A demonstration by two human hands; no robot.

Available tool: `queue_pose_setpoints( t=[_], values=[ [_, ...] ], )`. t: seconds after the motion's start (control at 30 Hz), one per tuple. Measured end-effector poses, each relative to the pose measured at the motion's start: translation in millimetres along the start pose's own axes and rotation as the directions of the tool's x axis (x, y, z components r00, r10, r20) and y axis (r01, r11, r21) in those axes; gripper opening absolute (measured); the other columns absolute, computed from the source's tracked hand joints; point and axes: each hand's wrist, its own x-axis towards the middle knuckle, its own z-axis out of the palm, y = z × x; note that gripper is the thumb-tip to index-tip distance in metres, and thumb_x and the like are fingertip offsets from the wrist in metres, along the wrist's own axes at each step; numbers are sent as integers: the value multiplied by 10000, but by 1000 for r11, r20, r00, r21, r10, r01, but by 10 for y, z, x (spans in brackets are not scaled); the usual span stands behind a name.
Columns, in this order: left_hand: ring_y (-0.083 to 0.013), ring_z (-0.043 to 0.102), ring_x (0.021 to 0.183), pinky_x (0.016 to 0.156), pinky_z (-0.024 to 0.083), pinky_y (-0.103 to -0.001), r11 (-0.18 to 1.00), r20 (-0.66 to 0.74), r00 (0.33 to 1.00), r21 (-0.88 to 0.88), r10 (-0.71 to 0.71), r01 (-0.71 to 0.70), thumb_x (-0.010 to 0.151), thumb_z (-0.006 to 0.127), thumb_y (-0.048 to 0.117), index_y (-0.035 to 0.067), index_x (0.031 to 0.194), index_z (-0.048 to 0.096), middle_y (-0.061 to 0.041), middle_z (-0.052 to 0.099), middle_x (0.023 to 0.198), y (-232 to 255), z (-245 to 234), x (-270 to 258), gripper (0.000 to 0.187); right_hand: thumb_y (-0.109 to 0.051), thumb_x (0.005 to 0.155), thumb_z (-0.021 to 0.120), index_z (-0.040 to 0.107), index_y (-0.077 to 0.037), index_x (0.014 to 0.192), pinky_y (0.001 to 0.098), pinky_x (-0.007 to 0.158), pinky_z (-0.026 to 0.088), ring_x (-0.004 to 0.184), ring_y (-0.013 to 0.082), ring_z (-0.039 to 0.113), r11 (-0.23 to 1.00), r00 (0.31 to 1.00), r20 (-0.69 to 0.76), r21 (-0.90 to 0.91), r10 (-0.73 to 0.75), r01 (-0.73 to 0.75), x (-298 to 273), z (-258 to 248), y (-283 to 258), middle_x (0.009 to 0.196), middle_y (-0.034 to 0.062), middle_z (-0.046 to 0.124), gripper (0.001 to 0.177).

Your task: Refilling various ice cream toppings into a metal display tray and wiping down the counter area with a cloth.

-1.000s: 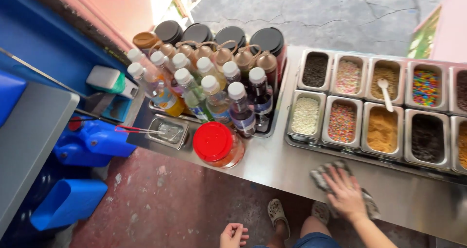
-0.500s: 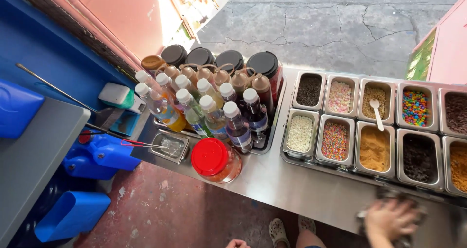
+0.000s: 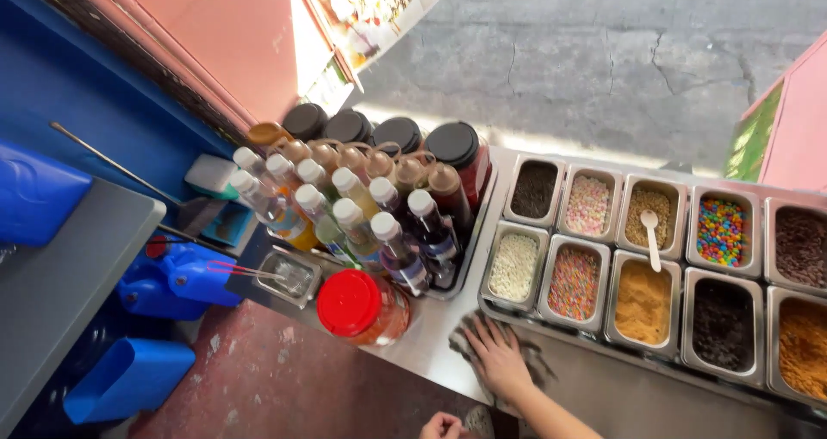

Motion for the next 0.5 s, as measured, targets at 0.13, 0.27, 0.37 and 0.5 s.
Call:
queue_pose_setpoints(
  t=[0.13,0.27,0.37,0.5],
  values=[
    [-103,771,638,591,600,-216,998,90,995,-45,35,-31,958,685,212,120,918,720,-22,837,842,-249,98,101,106,-426,1040,422,242,-326,1621,534,1190,175,1550,257,180,964,866,494,257,-74,-65,-39,-267,269,1704,-25,178,616],
    [-83,770,736,638,599,-206,998,112,992,44,-59,55,990,616,234,158,995,692,9,831,970,-201,55,-25,107,-440,960,481,267,-396,1606,434,1128,304,1542,163,248,991,923,374,130,-89,43,-818,-474,1060,1700,-93,217,682],
    [-63,721,743,660,576,-207,998,97,995,64,-23,17,990,593,206,162,957,698,39,781,926,146,-49,-366,119,-582,944,414,106,-542,1600,548,1202,231,1580,103,169,967,743,638,-11,203,-255,-1491,-924,1710,1717,-216,108,725],
    [-99,764,713,609,601,-214,985,5,986,-52,166,-166,944,620,226,137,931,698,-6,797,904,219,-108,-330,120,-720,746,446,-43,-587,1603,357,1279,247,1542,-15,214,892,745,548,-430,381,-139,-2289,-563,2413,1678,-312,131,995]
  ],
)
